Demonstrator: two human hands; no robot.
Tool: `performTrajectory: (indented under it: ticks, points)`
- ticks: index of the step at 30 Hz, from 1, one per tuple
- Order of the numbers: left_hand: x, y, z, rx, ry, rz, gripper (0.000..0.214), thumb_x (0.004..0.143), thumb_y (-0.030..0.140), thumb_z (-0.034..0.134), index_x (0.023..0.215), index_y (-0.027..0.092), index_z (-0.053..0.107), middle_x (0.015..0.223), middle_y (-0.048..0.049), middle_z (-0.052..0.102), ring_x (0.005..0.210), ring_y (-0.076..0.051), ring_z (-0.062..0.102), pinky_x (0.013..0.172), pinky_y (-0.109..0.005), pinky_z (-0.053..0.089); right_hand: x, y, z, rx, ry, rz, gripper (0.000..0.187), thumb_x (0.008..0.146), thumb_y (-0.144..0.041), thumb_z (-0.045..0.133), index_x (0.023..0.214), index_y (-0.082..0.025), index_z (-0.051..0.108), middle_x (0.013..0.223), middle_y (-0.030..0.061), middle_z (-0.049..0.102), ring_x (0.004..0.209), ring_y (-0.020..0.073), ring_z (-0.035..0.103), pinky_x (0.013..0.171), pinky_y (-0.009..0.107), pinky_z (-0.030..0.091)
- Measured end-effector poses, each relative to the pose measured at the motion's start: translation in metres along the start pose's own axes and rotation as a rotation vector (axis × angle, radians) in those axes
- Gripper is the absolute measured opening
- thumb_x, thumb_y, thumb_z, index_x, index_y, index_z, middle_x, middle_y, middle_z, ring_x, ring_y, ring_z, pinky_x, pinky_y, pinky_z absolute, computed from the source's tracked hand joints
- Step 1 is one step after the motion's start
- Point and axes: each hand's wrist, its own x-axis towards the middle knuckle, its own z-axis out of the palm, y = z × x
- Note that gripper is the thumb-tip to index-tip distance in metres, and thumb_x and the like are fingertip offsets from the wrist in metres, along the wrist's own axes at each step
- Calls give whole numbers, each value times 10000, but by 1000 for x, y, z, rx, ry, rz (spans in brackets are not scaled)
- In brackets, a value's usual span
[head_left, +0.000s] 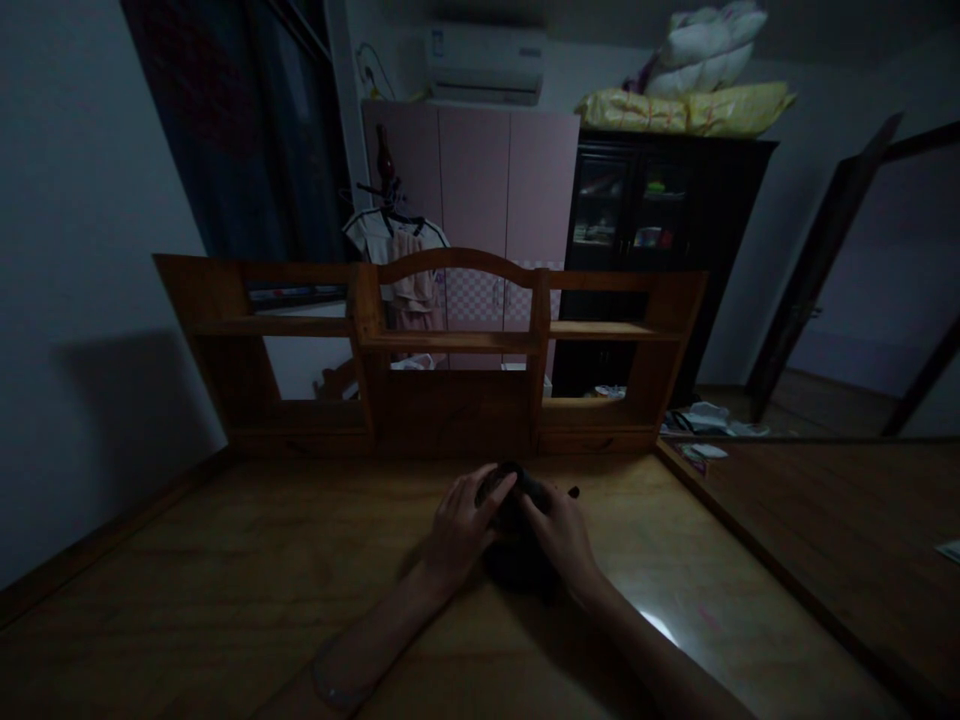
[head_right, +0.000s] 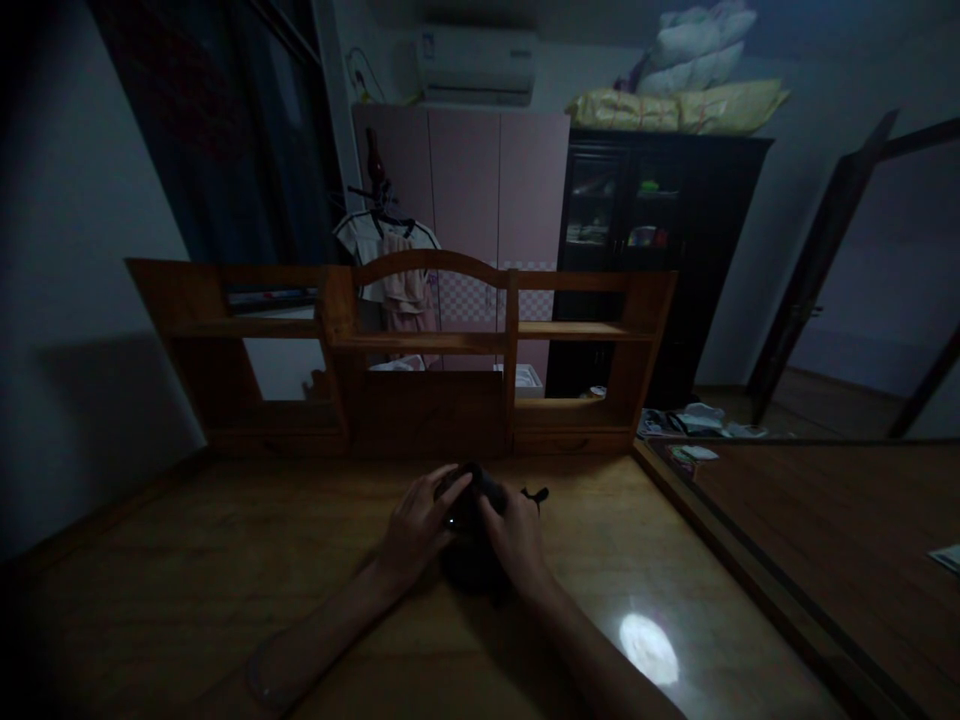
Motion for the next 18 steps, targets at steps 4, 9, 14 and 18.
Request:
performTrajectory:
  ticks: [4, 9, 14, 18]
  points:
    - [0, -2, 0, 29, -10, 46, 729, 788, 153, 640, 1415, 330, 313, 1357, -96, 429, 1218, -282, 443, 1000, -463, 409, 1, -2, 0, 101, -50, -33, 244, 870, -308, 523, 1027, -189, 666, 900, 70, 725, 800, 232, 676, 686, 295, 510]
    - [1, -3, -2, 55, -13, 89, 677, 818, 229, 628, 1415, 314, 320, 1347, -113, 434, 1219, -289, 439, 999, -476, 404, 1, -2, 0, 105, -58, -61, 254, 842, -248, 531, 1063, -199, 646, 936, 65, 718, 836, 234, 669, 754, 321, 518]
    - [-1, -4, 0, 45, 8, 105, 701, 796, 275, 669, 1409, 310, 332, 1324, -121, 446, 1199, -292, 449, 987, -479, 419, 2, 1, -1, 136, -129, -91, 378, 830, -212, 526, 1206, -212, 564, 1067, 64, 685, 963, 236, 639, 877, 366, 494]
    - [-2, -5, 0, 28, 8, 102, 769, 749, 270, 721, 1409, 298, 327, 1301, -122, 461, 1185, -291, 457, 987, -473, 424, 4, 4, -5, 255, -251, -142, 411, 846, -204, 502, 1256, -233, 519, 1144, 49, 653, 1049, 224, 606, 935, 384, 471]
